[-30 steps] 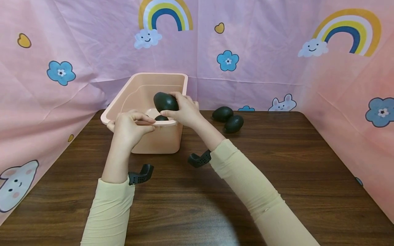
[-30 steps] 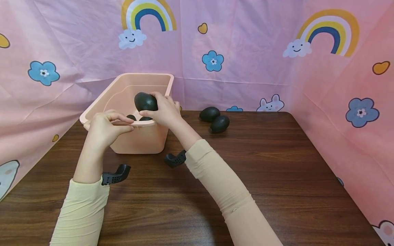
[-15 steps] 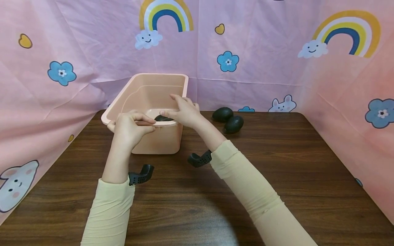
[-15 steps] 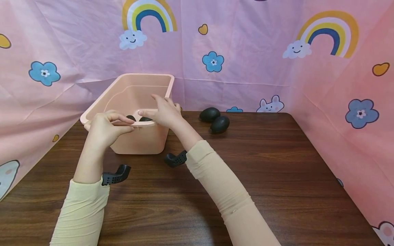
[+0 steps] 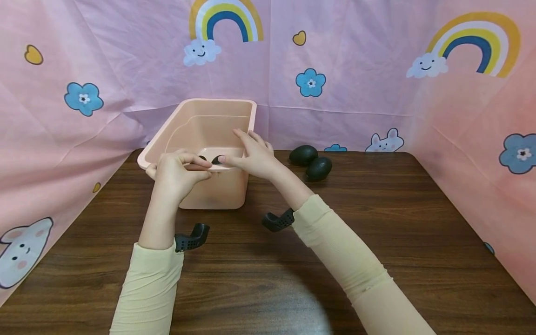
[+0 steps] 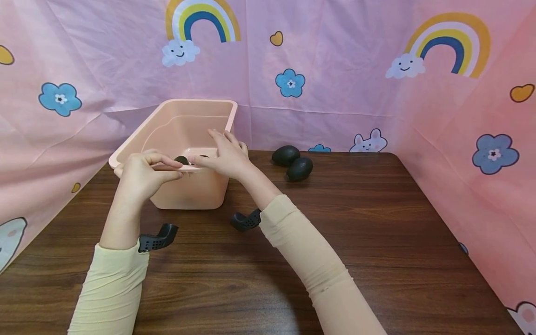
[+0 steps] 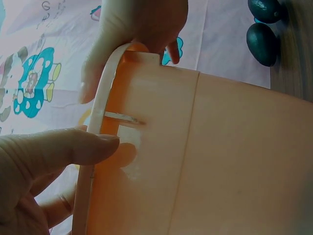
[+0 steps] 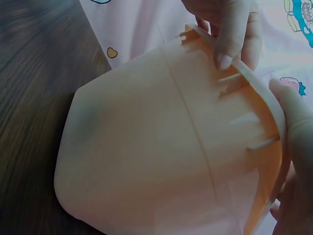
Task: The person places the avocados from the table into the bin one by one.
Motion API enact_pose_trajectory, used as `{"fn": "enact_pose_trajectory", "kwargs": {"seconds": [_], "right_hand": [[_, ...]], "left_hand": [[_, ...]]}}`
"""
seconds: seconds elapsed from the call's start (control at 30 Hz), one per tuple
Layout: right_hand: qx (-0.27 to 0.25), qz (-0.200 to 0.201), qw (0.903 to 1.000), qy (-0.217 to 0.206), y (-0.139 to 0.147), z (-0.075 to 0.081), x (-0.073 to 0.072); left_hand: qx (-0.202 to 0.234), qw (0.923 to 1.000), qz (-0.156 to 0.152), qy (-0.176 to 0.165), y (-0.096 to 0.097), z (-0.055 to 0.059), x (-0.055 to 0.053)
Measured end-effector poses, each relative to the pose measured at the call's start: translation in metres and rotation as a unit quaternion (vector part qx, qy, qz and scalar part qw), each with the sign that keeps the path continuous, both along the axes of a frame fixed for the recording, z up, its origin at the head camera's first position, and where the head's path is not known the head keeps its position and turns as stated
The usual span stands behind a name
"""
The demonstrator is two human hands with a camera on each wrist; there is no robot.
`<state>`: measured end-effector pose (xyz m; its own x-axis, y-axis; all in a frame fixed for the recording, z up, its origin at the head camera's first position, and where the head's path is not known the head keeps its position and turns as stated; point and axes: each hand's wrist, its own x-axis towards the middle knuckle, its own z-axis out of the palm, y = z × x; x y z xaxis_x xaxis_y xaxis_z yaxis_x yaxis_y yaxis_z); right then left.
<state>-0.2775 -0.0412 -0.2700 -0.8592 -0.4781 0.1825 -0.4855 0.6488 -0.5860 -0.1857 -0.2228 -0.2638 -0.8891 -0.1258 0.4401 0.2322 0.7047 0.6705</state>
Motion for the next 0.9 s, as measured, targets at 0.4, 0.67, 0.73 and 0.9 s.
{"fn": "enact_pose_trajectory", "kwargs": {"seconds": [0.4,0.67,0.73,0.9], "right_hand": [[0.022,-0.004,0.9997,0.014,0.007,-0.003,0.001],[0.019,-0.005,0.9994,0.029,0.012,-0.002,0.003],[0.018,-0.006,0.9993,0.033,0.014,-0.002,0.003],[0.017,-0.013,0.9988,0.044,0.019,-0.001,0.004]], "left_hand": [[-0.005,1.0,0.003,-0.002,0.0,0.001,0.001],[-0.005,1.0,0.002,-0.001,0.0,0.001,0.001],[-0.004,1.0,0.002,-0.001,0.0,0.001,0.001],[-0.002,1.0,0.001,-0.003,0.0,0.001,0.0]]}}
